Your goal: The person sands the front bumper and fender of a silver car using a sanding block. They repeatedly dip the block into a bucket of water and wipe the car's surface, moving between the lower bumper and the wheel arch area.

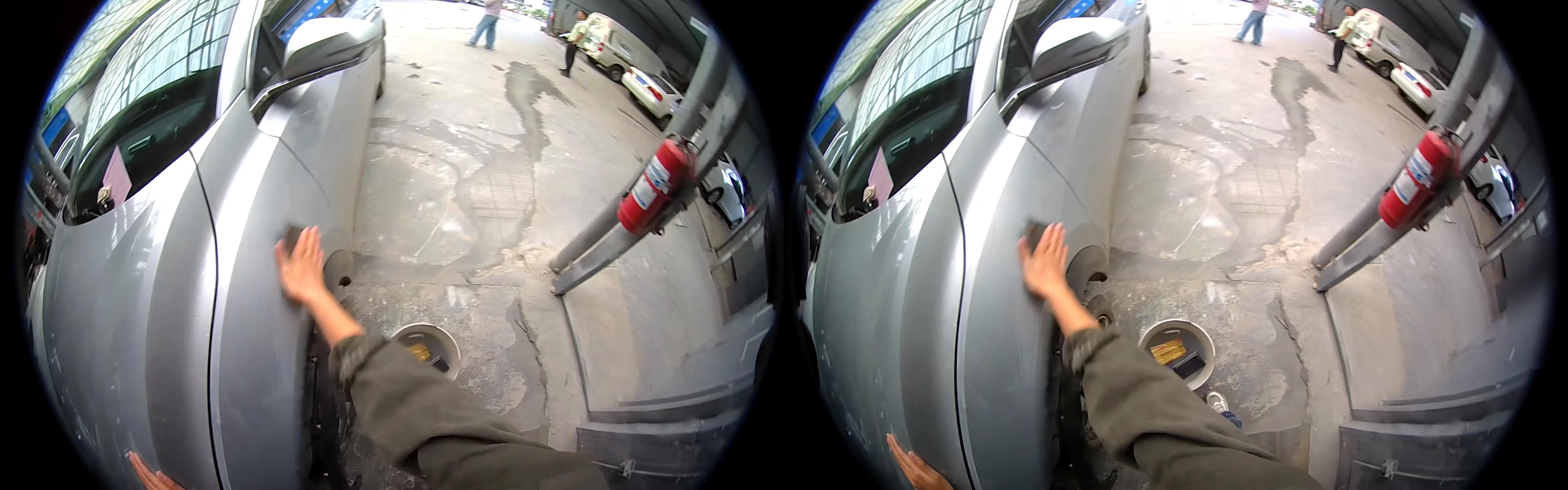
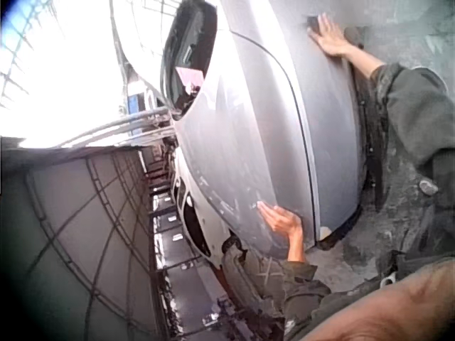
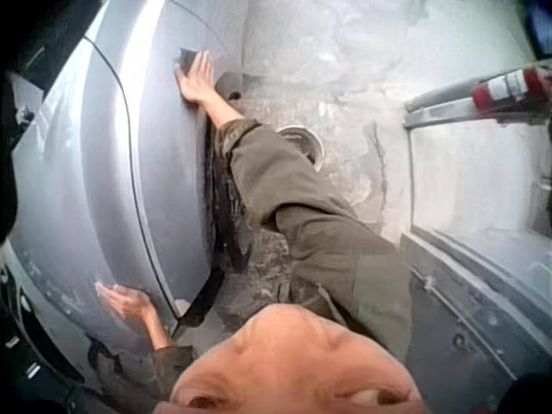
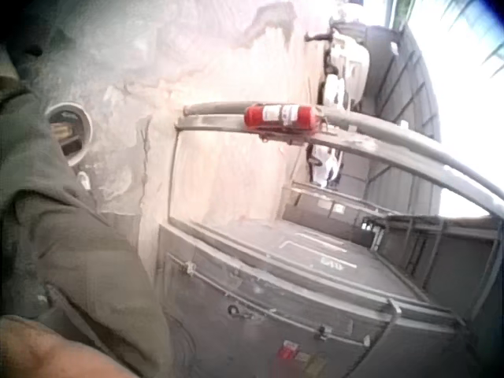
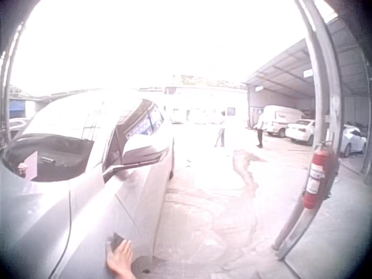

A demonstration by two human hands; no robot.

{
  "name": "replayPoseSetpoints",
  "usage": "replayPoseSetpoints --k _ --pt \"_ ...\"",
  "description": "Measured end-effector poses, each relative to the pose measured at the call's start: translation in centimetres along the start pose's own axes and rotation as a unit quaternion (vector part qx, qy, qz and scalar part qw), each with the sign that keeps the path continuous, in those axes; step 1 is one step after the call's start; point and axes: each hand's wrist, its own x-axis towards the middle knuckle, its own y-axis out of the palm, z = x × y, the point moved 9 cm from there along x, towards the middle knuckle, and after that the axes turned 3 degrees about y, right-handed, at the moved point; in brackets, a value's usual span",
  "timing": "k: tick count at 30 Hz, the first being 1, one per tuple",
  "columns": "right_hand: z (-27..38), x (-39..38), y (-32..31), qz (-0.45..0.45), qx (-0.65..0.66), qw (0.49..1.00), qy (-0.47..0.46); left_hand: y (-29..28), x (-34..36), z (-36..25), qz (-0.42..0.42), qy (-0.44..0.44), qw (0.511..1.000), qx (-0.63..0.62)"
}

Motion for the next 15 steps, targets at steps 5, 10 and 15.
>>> replayPoseSetpoints --k 5,10,15 --pt "6.8 -22.5 1.4 -0.053 -0.034 0.984 -0.169 0.4 0.7 2.3 0.002 -0.046 0.998 0.05" --pt "4.9 -35.5 1.4 0.186 0.046 0.952 -0.24 2.7 1.3 2.4 -0.015 -0.035 0.999 -0.036" --pt "-10.6 -32.2 -9.8 0.227 0.434 0.87 0.054 1.2 2.4 -14.5 0.049 0.229 0.972 0.002"
